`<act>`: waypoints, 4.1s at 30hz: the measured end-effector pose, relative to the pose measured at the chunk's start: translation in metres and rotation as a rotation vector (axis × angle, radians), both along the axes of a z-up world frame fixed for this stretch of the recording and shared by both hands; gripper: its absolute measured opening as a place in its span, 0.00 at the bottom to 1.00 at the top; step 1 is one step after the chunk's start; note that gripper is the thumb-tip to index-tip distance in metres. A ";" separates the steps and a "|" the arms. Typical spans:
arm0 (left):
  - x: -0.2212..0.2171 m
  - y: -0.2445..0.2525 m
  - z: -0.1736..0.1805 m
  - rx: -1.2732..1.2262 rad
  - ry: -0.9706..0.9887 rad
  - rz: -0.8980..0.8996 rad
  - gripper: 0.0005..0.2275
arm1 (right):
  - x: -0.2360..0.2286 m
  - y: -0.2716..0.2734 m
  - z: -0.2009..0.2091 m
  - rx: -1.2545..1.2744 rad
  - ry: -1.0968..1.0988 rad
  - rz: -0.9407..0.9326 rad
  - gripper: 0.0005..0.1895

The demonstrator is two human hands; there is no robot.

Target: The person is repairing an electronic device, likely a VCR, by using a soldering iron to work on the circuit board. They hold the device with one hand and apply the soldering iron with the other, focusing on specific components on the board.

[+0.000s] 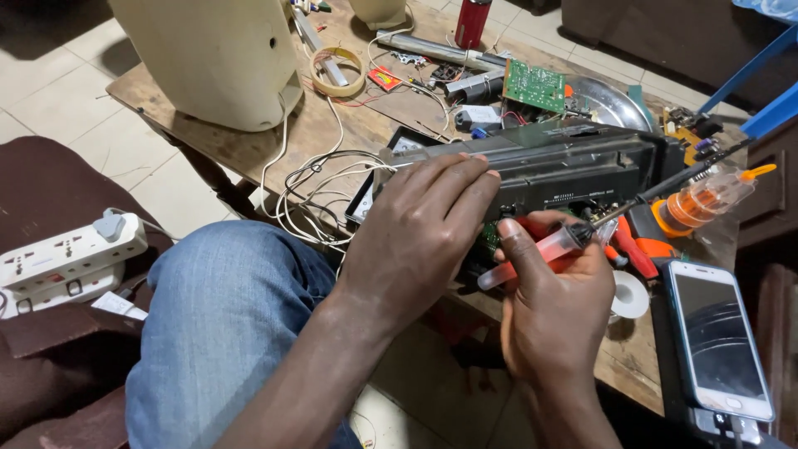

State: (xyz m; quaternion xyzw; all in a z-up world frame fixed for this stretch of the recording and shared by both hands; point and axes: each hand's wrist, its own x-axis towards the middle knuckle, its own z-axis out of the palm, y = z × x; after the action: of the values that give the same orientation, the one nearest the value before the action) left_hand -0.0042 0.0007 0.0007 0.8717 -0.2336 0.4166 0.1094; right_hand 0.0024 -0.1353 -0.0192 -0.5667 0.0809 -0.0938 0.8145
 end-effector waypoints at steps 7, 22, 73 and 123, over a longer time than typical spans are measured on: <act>-0.002 -0.001 0.002 -0.056 0.040 -0.032 0.11 | 0.008 -0.008 -0.009 0.097 -0.019 0.026 0.12; 0.002 -0.008 -0.009 -0.130 0.027 0.016 0.12 | 0.010 -0.010 -0.005 -0.067 -0.095 0.062 0.11; 0.003 -0.008 0.004 0.002 0.006 -0.012 0.16 | 0.019 -0.029 0.008 -0.299 -0.060 0.151 0.11; 0.025 -0.016 0.009 -0.116 -0.087 0.086 0.11 | -0.003 -0.063 -0.024 -1.210 0.079 0.437 0.17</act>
State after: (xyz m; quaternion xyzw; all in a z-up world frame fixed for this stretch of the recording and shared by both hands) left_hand 0.0203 -0.0149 0.0099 0.8542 -0.1758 0.4713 0.1312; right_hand -0.0011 -0.1985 -0.0432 -0.9323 -0.0735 0.0664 0.3478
